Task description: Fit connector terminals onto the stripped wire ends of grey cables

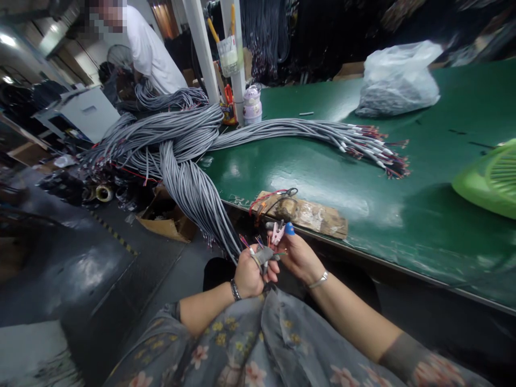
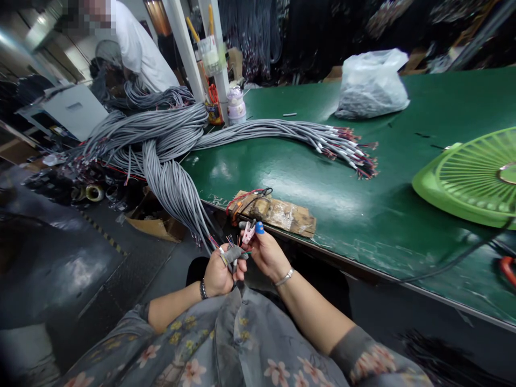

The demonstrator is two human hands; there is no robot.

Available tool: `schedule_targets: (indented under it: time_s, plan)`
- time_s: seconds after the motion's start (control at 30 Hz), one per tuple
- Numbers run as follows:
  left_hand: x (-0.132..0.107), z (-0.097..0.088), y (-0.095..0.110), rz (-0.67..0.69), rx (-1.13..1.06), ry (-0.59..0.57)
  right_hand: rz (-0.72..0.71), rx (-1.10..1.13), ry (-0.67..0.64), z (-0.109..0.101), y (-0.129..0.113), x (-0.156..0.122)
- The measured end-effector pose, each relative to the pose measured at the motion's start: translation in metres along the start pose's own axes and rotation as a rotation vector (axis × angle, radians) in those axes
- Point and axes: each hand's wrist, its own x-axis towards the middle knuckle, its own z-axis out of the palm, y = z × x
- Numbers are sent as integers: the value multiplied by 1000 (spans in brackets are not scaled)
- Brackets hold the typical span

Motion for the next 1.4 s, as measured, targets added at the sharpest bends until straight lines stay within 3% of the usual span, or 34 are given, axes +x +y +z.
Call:
schedule_targets:
  time_s: [0.2,0.3,0.5,0.67,0.8,0.87,1.0,1.13,1.27,1.4]
  plan:
    - [4,-3,-6,8,43,12,57,148,29,2,0,0]
    - [4,-6,-8,23,50,14,83,159,-24,2,-4,-7]
    - [-3,-14,-7,21,201,-67,228,-123,-237,-10,-17,-23]
    - [-7,-19,-8,32,412,-160,39,-506,-241,-7,-26,-30]
    - [-5,-20,-12,-55,507,-253,-221,-825,-310,2,-35,-40]
    - [-4,-20,-12,-80,498,-259,-328,-884,-290,2,-37,-45]
    - [-3,-16,-9,-57,350,-126,-329,-753,-35,-10,-30,-52]
    - [-1,-12,-10,-30,241,-53,-163,-543,19,-15,-10,-56]
    - [-1,-11,-11,-65,230,-106,-165,-446,85,-6,0,-55]
    - [-4,-15,-6,-125,356,-254,-126,-451,-10,1,-6,-48]
